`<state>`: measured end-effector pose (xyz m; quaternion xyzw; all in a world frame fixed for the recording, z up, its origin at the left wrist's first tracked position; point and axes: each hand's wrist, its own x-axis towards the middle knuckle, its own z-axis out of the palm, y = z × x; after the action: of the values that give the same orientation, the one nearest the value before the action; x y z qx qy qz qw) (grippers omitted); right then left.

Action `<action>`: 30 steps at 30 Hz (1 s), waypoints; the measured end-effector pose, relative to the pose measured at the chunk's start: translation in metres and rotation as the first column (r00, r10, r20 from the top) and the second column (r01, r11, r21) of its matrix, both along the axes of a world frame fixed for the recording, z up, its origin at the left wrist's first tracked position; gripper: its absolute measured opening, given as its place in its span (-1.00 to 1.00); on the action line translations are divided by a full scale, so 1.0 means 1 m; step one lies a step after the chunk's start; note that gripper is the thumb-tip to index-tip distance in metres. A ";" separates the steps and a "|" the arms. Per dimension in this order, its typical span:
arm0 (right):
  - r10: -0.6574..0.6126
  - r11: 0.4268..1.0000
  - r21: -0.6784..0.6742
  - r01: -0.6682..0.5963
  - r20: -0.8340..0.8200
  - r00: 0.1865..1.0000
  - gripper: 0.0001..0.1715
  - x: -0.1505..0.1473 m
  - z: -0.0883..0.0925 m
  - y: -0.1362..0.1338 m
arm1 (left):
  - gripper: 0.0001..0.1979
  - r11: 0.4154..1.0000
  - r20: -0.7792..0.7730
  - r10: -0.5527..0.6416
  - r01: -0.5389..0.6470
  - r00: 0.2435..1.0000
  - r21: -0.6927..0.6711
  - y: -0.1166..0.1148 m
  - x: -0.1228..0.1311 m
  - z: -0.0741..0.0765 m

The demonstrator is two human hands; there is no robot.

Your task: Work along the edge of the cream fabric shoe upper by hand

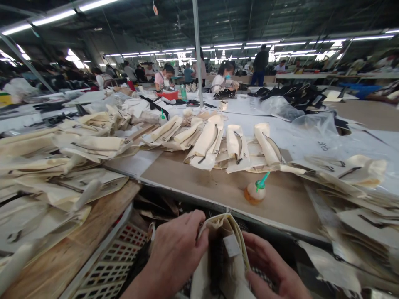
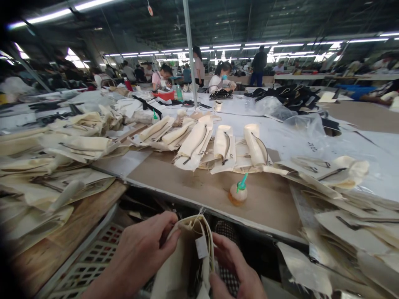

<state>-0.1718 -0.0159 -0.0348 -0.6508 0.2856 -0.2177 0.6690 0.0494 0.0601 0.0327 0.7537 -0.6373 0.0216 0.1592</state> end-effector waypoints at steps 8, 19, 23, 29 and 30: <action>0.004 1.000 0.025 -0.004 -0.011 1.000 -0.42 -0.005 0.025 -0.012 | -0.71 0.790 -0.399 -0.562 0.614 0.724 0.001 -0.052 0.005 0.029; 0.243 0.930 0.248 -0.273 0.144 0.959 -0.50 0.006 0.024 -0.055 | -0.94 0.758 -0.234 -0.574 0.617 0.785 0.210 -0.066 0.008 0.029; 0.319 0.898 0.281 -0.340 0.120 0.940 -0.49 0.004 0.040 -0.061 | -0.93 0.761 -0.245 -0.578 0.623 0.778 0.181 -0.066 0.009 0.023; 0.205 0.967 -0.081 -0.241 -0.309 0.929 -0.51 -0.013 0.056 -0.049 | -0.89 0.740 -0.258 -0.621 0.662 0.740 0.118 -0.070 0.005 0.023; 0.135 0.978 -0.105 -0.182 -0.347 0.928 -0.50 -0.016 0.055 -0.044 | -0.89 0.731 -0.261 -0.634 0.674 0.728 0.105 -0.070 0.005 0.023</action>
<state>-0.1875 -0.0601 0.0204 -0.7432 0.3271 -0.0669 0.5799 0.0545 -0.0095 0.0555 0.4890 -0.8413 -0.1763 0.1485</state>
